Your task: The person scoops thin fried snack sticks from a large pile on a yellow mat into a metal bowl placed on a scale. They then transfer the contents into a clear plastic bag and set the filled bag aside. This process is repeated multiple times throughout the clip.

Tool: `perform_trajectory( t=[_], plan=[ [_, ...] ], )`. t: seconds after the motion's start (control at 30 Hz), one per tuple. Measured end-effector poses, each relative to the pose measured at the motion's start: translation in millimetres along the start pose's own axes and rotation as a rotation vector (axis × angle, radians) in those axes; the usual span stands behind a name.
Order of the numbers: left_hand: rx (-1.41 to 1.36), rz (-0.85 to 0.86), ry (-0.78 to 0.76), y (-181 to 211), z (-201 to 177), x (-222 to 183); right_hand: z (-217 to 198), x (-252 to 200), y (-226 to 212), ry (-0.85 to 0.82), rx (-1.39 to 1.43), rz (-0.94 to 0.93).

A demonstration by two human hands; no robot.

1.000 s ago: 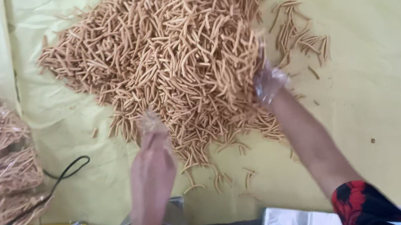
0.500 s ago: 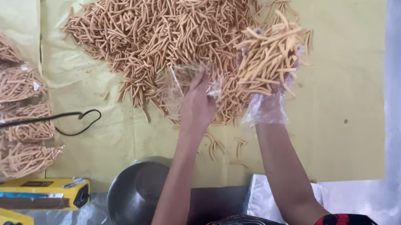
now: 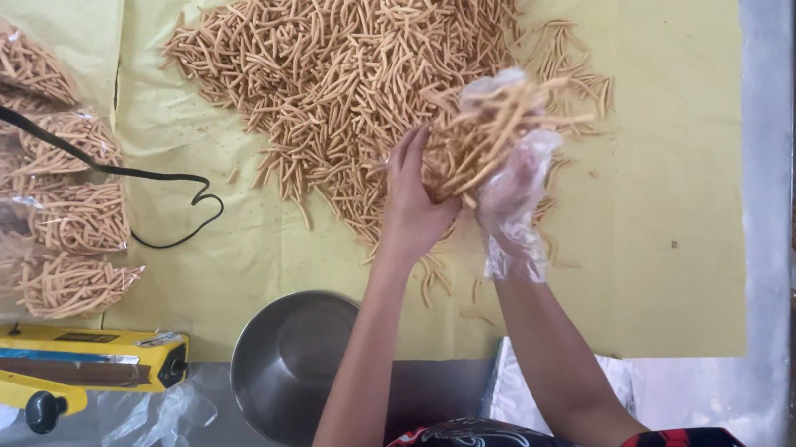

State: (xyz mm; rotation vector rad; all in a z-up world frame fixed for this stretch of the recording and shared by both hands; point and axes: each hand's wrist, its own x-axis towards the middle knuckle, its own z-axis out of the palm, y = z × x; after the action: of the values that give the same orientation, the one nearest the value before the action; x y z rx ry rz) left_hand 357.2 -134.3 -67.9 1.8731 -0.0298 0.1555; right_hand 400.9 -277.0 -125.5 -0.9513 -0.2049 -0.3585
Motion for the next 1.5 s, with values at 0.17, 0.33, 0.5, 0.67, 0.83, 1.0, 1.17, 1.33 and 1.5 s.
perform_trajectory(
  t=[0.17,0.33,0.5,0.67,0.83,1.0,1.17,1.33,1.5],
  plan=[
    [-0.225,-0.247,-0.034,12.8,-20.5,-2.2,-69.8,-2.4,-34.0,-0.394,-0.222,0.412],
    [-0.397,-0.273,0.08,7.4,-47.8,-9.2,-247.4,-23.8,-46.6,0.174,-0.481,0.956],
    [-0.141,-0.284,-0.053,-0.6,-48.6,-13.8,-303.3,-64.7,34.3,0.309,-0.098,1.269],
    [-0.032,-0.263,-0.112,9.5,-49.9,-23.3,-193.6,-62.8,141.9,0.255,0.251,1.178],
    [-0.048,-0.317,-0.226,13.9,-50.7,-18.7,-97.8,-7.8,129.9,0.274,0.401,0.94],
    [0.046,-0.162,-0.218,-1.8,-32.1,-25.2,-56.0,14.3,26.1,0.328,0.476,0.741],
    [0.076,-0.182,-0.276,-13.9,-11.9,-22.9,-10.0,13.5,-64.5,0.344,0.43,0.525],
    [0.239,-0.061,-0.261,-9.7,4.0,-22.8,13.9,-14.0,-59.9,0.473,-0.001,0.294],
    [0.092,-0.062,-0.174,-5.3,12.7,-43.8,18.9,-42.6,-57.3,0.06,-0.623,-0.019]
  ],
)
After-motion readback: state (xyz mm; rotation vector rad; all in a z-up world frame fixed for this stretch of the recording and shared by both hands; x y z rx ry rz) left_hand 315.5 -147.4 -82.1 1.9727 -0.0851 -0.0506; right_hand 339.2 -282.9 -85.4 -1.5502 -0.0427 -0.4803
